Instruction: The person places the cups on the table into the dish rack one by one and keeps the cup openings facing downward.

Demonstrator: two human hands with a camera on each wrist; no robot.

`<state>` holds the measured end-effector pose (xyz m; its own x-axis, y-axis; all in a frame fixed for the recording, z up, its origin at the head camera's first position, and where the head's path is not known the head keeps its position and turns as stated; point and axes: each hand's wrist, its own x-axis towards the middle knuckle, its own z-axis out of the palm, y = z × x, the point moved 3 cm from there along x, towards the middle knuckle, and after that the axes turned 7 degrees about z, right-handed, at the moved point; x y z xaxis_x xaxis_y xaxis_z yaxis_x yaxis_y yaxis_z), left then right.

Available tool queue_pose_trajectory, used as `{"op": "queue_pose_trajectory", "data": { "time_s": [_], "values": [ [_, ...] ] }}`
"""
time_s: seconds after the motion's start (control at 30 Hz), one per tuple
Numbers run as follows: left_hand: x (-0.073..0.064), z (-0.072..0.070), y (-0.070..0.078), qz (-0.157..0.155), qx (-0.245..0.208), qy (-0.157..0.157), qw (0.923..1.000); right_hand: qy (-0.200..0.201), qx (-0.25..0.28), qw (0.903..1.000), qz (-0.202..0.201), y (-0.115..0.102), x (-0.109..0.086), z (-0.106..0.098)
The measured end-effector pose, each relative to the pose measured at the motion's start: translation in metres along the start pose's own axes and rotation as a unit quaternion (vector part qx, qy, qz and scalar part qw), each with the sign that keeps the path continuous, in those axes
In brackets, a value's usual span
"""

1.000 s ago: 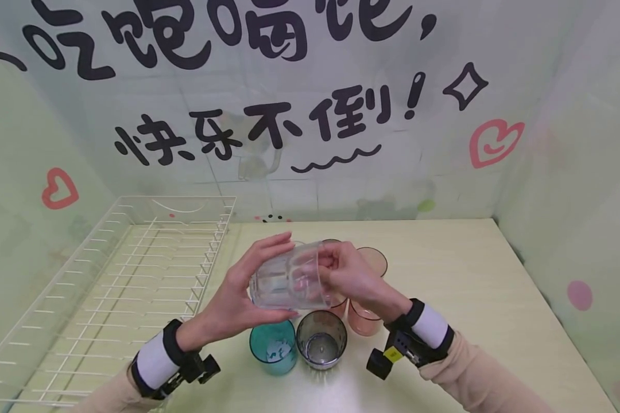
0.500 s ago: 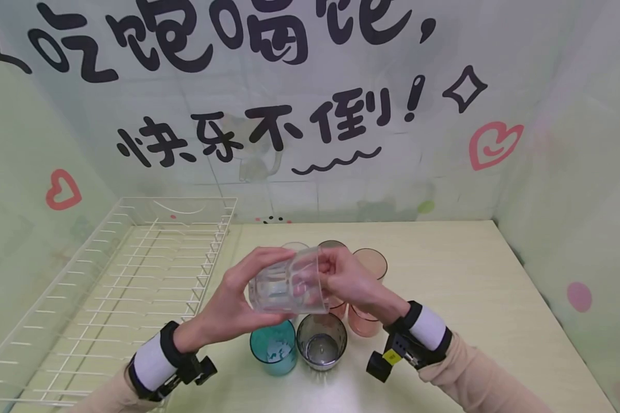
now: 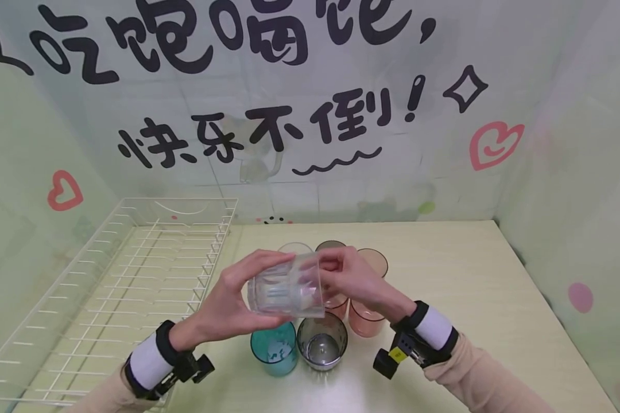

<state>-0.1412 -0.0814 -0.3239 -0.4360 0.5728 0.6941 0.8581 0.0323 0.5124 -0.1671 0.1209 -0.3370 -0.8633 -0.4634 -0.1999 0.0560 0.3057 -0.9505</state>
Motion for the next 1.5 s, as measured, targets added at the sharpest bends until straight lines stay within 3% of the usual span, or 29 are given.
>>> {"op": "queue_pose_trajectory", "data": {
  "time_s": [0.37, 0.5, 0.9, 1.27, 1.5],
  "values": [
    [-0.011, -0.013, -0.004, -0.053, 0.009, 0.001, 0.9986, -0.010, 0.024, 0.9989, -0.038, 0.007, 0.003, -0.009],
    [-0.016, -0.022, -0.003, -0.065, 0.032, 0.007, 0.9974, -0.015, 0.025, 0.9985, -0.047, 0.007, 0.003, -0.010],
    [-0.019, -0.068, 0.003, -0.063, 0.144, 0.021, 0.9874, 0.010, 0.027, 0.9985, -0.048, 0.011, 0.002, -0.014],
    [-0.030, -0.114, 0.010, -0.088, 0.252, 0.023, 0.9634, 0.062, 0.000, 0.9968, -0.051, 0.022, -0.004, -0.026],
    [-0.040, -0.147, 0.009, -0.106, 0.321, 0.014, 0.9411, 0.071, -0.010, 0.9963, -0.047, 0.027, -0.007, -0.033]
  ]
}}
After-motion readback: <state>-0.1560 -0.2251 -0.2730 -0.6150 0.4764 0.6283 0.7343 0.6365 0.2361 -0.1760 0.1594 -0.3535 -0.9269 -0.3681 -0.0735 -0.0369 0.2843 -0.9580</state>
